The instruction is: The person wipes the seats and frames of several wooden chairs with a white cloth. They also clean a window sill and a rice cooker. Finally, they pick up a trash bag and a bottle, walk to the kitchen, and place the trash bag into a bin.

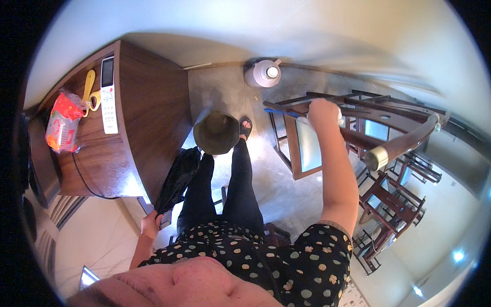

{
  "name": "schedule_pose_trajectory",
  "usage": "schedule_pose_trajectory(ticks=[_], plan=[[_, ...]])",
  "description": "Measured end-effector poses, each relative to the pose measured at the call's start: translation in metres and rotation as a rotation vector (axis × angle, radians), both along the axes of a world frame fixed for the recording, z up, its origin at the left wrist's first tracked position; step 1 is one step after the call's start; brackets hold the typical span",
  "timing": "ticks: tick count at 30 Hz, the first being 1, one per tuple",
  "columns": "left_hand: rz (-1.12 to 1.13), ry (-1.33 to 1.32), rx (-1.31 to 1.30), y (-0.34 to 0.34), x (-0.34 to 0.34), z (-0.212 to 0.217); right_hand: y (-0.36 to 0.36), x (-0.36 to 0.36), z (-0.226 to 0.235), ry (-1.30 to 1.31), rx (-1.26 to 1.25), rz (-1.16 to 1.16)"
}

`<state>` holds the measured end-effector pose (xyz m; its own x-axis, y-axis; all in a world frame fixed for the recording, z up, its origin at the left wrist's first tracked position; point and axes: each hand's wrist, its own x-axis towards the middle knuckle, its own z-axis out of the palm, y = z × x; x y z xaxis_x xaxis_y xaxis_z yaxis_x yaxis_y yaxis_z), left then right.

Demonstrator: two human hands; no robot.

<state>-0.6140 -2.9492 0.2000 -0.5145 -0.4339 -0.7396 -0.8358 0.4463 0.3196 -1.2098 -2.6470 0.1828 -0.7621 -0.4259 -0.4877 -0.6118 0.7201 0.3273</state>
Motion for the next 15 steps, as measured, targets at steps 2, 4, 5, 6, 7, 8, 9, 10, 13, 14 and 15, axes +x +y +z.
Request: schedule_pose_trajectory(ticks=[2, 4, 5, 6, 7, 8, 9, 10, 13, 14, 15], plan=[[0.080, 0.049, 0.002, 0.007, -0.005, 0.009, 0.010, 0.004, -0.006, -0.041, 0.061, -0.025], [0.146, 0.013, -0.021, 0.017, 0.006, 0.008, 0.017, 0.005, -0.011, -0.081, 0.128, -0.098], [0.158, -0.005, -0.017, 0.018, 0.011, 0.006, 0.029, 0.008, -0.012, -0.077, 0.116, -0.087], [0.191, -0.042, 0.012, 0.019, 0.024, 0.000, 0.040, 0.010, -0.016, -0.089, 0.130, -0.105], [0.183, -0.029, 0.002, 0.025, 0.035, -0.005, 0.048, 0.010, -0.021, -0.097, 0.139, -0.106], [0.186, -0.022, -0.012, 0.034, 0.043, -0.007, 0.055, 0.009, -0.031, -0.077, 0.091, -0.086], [0.187, -0.014, -0.025, 0.042, 0.048, -0.012, 0.063, 0.007, -0.040, -0.057, 0.043, -0.068], [0.163, -0.001, -0.046, 0.044, 0.038, -0.007, 0.064, 0.006, -0.045, -0.077, 0.051, -0.061], [0.180, -0.013, -0.037, 0.049, 0.020, -0.008, 0.075, -0.004, -0.047, -0.119, 0.016, -0.082], [0.190, -0.024, -0.034, 0.050, 0.014, -0.007, 0.075, -0.009, -0.048, -0.144, 0.028, -0.083], [0.202, -0.034, -0.031, 0.053, 0.007, -0.005, 0.074, -0.015, -0.053, -0.190, 0.038, -0.089]])
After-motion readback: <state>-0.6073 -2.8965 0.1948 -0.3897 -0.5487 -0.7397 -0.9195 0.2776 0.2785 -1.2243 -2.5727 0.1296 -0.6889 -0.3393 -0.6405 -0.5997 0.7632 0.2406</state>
